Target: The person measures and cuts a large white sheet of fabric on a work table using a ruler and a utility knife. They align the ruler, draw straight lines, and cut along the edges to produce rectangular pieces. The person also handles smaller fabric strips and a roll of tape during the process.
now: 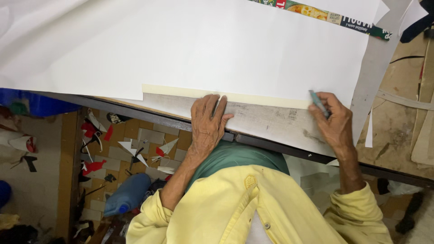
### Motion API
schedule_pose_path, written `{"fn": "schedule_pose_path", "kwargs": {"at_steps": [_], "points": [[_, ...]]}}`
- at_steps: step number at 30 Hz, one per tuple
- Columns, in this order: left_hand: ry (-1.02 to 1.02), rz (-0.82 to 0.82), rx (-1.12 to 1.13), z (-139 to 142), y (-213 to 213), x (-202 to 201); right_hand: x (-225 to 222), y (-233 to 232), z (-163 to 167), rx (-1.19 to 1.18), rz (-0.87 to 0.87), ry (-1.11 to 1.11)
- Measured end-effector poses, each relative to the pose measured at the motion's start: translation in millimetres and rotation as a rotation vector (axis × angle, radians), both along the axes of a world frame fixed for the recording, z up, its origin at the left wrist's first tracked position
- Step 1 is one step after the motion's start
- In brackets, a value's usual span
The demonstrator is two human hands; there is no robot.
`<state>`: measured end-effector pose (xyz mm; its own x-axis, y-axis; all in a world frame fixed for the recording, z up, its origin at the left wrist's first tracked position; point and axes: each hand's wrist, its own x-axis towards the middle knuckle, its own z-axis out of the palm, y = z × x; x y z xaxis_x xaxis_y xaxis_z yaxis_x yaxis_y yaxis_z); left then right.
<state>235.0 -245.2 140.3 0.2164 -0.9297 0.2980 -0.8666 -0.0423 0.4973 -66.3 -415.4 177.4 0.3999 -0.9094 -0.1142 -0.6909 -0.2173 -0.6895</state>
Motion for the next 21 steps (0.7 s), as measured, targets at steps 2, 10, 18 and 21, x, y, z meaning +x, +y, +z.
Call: {"fn": "schedule_pose_path", "kwargs": {"at_steps": [2, 10, 18, 21], "points": [[-0.01, 0.031, 0.015, 1, 0, -7, -4, -6, 9, 0.006, -0.032, -0.098], [-0.009, 0.064, 0.115, -9, 14, -14, 90, 8, -14, -0.288, 0.315, -0.22], [-0.011, 0.023, 0.145, -22, 23, -5, 196, 44, -24, -0.452, 0.511, -0.073], [-0.012, 0.0, 0.138, -28, 25, 0, 208, 45, -25, -0.479, 0.552, -0.05]]}}
